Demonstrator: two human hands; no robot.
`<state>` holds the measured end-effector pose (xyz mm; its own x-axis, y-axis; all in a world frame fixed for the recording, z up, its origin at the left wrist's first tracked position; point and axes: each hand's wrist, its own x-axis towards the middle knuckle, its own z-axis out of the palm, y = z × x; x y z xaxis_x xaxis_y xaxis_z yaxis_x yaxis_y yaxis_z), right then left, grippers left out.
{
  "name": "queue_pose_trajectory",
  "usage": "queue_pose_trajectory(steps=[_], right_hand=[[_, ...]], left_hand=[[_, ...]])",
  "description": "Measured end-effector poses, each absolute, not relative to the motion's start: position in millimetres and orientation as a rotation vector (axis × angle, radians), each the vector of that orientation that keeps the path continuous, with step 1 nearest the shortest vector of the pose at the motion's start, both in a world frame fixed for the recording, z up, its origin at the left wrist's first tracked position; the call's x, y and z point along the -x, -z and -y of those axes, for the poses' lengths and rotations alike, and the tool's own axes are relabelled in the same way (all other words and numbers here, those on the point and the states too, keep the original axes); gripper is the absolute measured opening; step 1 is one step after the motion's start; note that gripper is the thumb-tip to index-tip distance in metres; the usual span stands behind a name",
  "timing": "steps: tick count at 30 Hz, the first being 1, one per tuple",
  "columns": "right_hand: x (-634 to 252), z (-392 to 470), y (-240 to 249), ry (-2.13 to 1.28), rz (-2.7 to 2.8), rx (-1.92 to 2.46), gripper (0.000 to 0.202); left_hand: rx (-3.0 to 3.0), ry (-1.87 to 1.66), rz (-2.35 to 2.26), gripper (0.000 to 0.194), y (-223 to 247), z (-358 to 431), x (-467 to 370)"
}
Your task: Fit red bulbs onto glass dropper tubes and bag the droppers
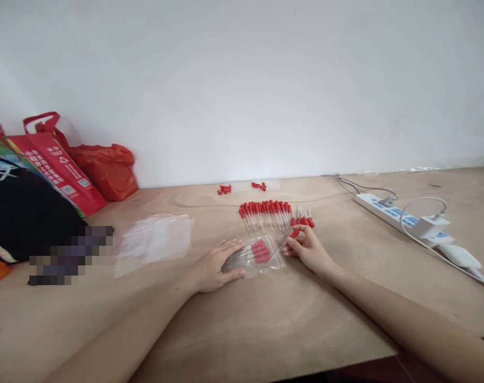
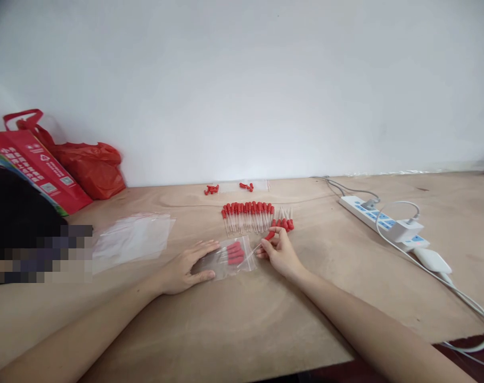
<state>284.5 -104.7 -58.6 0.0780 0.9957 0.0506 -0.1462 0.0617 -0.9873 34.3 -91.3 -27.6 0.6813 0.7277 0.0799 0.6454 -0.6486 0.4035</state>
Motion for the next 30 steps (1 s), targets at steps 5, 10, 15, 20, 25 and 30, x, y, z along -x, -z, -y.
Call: queue_pose_trajectory(steps=[5, 10, 15, 20, 25, 30], right_hand=[[-286.2, 108.2, 58.9, -1.163, 0.991, 1.106, 0.048], [-293.3, 109.6, 52.3, -1.140, 1.139, 1.211, 0.040], [-304.7, 109.7, 46.2, -1.343, 1.452, 1.272, 0.032], [-309.7, 105.8, 45.5, -1.441, 1.512, 1.218, 0.037], [-300.0, 104.8, 49.9, -1.362, 1.425, 1.220, 0.034], [-287.5, 108.4, 50.4, -1.350, 1.498, 1.165, 0.032]], left_hand=[[-2.558, -0.305, -1.095, 0.058, 26.8, 91.6, -34.9], [-2.560, -0.299, -1.108, 0.060, 27.3, 91.0, -35.2], [-2.565, -0.308, -1.101, 0.058, 28.1, 90.5, -35.1], [-2.579, -0.279, -1.106, 0.059, 28.1, 89.8, -34.9], [-2.581, -0.296, -1.104, 0.058, 27.9, 90.1, -36.0], [-2.580, -0.311, -1.114, 0.058, 28.8, 90.5, -36.1]])
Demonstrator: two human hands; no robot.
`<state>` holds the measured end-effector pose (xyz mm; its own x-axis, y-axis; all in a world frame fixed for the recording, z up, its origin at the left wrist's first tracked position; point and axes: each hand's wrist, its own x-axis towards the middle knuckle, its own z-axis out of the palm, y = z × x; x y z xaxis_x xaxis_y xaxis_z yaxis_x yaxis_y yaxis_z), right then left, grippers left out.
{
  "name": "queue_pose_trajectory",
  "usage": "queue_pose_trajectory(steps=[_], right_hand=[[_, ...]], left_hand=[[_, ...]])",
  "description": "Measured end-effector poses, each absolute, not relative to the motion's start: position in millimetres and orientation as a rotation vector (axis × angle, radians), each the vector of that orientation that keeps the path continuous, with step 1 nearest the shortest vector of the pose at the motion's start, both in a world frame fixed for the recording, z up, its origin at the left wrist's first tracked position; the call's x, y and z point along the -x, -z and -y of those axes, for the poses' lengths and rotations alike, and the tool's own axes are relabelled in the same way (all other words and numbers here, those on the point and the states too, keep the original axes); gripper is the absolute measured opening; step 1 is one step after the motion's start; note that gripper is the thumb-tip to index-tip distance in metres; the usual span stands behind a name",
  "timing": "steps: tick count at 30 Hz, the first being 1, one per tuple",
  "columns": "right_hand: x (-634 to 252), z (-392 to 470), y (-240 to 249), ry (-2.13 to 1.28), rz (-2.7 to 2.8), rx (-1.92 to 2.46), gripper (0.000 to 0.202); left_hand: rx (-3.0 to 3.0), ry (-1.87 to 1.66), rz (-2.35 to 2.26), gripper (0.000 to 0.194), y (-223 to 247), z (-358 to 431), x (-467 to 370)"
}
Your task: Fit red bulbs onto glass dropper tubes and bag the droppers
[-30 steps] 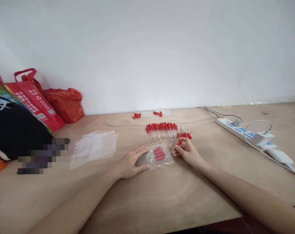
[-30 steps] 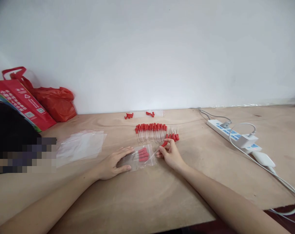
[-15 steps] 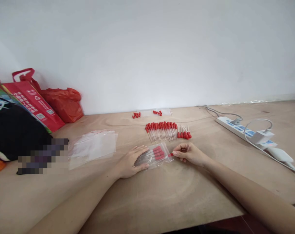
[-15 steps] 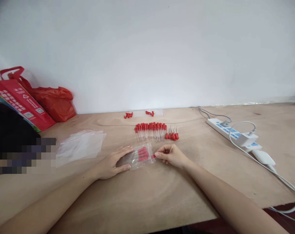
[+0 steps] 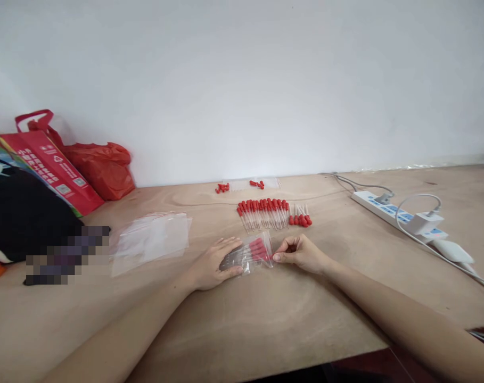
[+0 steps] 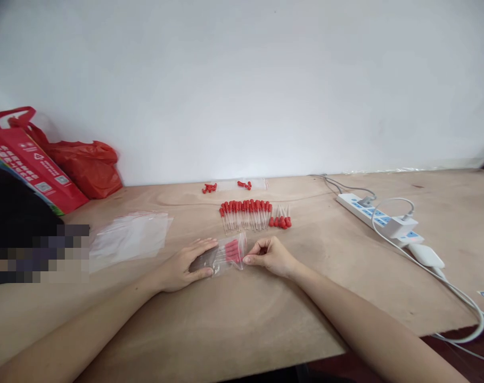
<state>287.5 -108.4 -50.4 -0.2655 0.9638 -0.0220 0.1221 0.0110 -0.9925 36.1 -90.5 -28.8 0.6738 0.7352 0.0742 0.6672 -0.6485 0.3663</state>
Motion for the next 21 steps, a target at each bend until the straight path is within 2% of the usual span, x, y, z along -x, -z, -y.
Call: queue_pose_trajectory(steps=[10, 15, 21], right_hand=[[-279.4, 113.5, 49.8, -1.095, 1.631, 1.383, 0.030], [-273.1, 118.6, 44.8, -1.248, 1.439, 1.467, 0.025], [-273.5, 119.9, 36.7, -1.221, 1.391, 1.476, 0.018]], left_hand=[[-2.590, -0.329, -1.096, 0.058, 29.4, 90.4, -36.7], [-2.582, -0.329, -1.104, 0.058, 29.5, 90.5, -35.6], [-2.592, -0.325, -1.101, 0.057, 30.8, 89.5, -36.1]])
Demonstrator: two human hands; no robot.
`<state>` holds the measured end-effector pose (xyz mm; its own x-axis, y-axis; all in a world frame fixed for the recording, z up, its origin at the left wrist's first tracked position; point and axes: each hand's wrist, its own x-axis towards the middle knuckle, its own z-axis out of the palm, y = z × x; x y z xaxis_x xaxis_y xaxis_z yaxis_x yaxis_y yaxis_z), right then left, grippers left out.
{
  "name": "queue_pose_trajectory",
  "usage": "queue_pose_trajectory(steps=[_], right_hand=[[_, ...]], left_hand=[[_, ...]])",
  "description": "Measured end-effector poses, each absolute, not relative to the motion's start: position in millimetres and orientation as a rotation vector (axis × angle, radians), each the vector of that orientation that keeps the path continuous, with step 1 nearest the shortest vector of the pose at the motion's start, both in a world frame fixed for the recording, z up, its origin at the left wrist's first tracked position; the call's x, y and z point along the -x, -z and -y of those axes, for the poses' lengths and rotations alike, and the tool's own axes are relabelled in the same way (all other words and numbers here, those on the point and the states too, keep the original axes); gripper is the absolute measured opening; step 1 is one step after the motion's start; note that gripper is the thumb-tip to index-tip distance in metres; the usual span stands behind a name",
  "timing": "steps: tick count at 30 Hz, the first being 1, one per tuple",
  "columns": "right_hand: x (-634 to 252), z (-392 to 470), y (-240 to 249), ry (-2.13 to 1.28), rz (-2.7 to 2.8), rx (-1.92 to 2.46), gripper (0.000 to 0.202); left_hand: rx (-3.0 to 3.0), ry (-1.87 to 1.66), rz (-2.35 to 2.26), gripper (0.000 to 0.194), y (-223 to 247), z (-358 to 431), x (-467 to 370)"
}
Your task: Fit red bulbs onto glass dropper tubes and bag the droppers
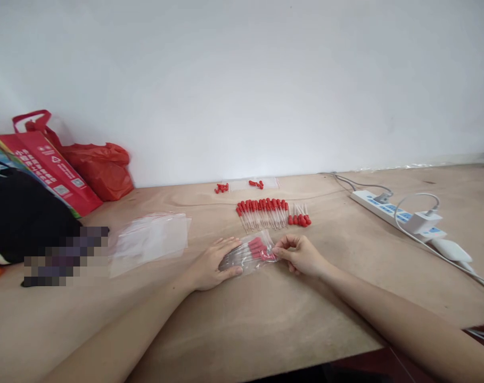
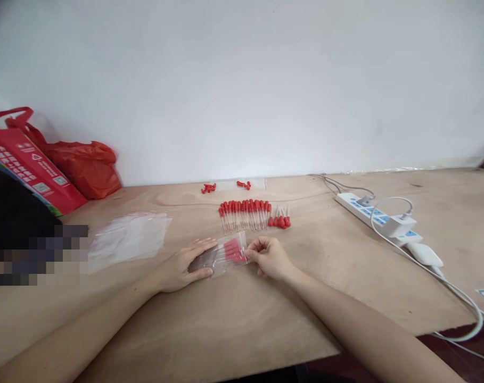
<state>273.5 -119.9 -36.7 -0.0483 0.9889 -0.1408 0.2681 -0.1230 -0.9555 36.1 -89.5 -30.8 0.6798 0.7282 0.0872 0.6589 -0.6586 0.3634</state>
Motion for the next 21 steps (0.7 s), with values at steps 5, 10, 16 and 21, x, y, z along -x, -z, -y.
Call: queue_pose_trajectory(steps=[5, 10, 16, 21], right_hand=[[-273.6, 118.0, 40.4, -1.244, 1.442, 1.411, 0.022], [-275.4, 115.2, 44.9, -1.340, 1.511, 1.333, 0.028], [-275.8, 112.9, 48.9, -1.393, 1.491, 1.253, 0.039], [-272.5, 110.4, 51.9, -1.377, 1.524, 0.978, 0.041]], left_hand=[[-2.585, -0.330, -1.098, 0.056, 28.7, 90.0, -37.1], [-2.576, -0.340, -1.097, 0.055, 27.5, 90.9, -36.6], [-2.485, -0.443, -1.131, 0.057, 29.5, 87.9, -35.5], [-2.468, -0.594, -1.116, 0.045, 25.4, 87.5, -37.7]])
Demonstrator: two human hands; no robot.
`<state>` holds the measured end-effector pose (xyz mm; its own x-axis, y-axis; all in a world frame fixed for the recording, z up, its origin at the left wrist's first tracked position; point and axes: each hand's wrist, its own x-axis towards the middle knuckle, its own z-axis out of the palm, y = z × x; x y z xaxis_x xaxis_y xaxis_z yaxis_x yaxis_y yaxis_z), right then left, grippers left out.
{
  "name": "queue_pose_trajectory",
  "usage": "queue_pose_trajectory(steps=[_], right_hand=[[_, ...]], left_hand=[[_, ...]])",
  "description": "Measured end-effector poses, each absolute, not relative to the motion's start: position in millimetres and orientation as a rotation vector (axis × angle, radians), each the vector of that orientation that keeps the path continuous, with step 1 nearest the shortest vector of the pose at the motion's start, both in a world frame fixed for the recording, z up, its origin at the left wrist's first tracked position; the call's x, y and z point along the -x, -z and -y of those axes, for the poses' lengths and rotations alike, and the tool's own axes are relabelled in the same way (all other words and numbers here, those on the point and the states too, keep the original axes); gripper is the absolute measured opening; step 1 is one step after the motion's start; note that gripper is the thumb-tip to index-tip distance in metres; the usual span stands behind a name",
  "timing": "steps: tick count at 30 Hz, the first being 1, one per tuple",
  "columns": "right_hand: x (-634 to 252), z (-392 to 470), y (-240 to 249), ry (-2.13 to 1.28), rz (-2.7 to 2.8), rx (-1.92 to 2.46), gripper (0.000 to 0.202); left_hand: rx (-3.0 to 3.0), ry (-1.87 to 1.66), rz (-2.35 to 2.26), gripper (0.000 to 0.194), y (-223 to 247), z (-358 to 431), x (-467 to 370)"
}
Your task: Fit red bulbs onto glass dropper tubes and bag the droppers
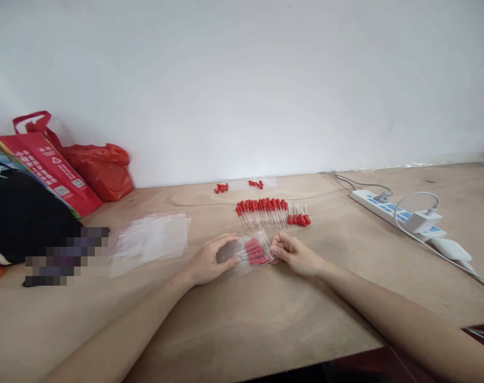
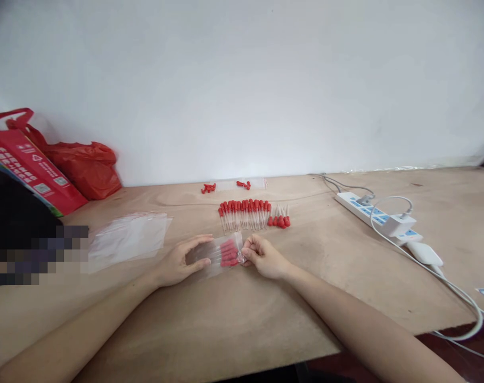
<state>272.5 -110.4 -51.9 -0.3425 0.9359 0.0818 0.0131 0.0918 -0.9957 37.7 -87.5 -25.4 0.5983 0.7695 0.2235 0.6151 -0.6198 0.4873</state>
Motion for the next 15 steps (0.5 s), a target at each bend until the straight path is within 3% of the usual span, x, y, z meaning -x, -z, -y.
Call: queue_pose_trajectory(steps=[9, 15], right_hand=[[-265.8, 106.4, 59.3, -1.253, 1.701, 0.870, 0.027], [-274.3, 102.3, 64.5, -1.082, 1.683, 1.110, 0.018]], left_hand=[[-2.614, -0.257, -0.607, 0.033, 17.4, 97.1, -43.8], [-2.546, -0.009, -0.751, 0.056, 1.4, 97.6, -24.9]])
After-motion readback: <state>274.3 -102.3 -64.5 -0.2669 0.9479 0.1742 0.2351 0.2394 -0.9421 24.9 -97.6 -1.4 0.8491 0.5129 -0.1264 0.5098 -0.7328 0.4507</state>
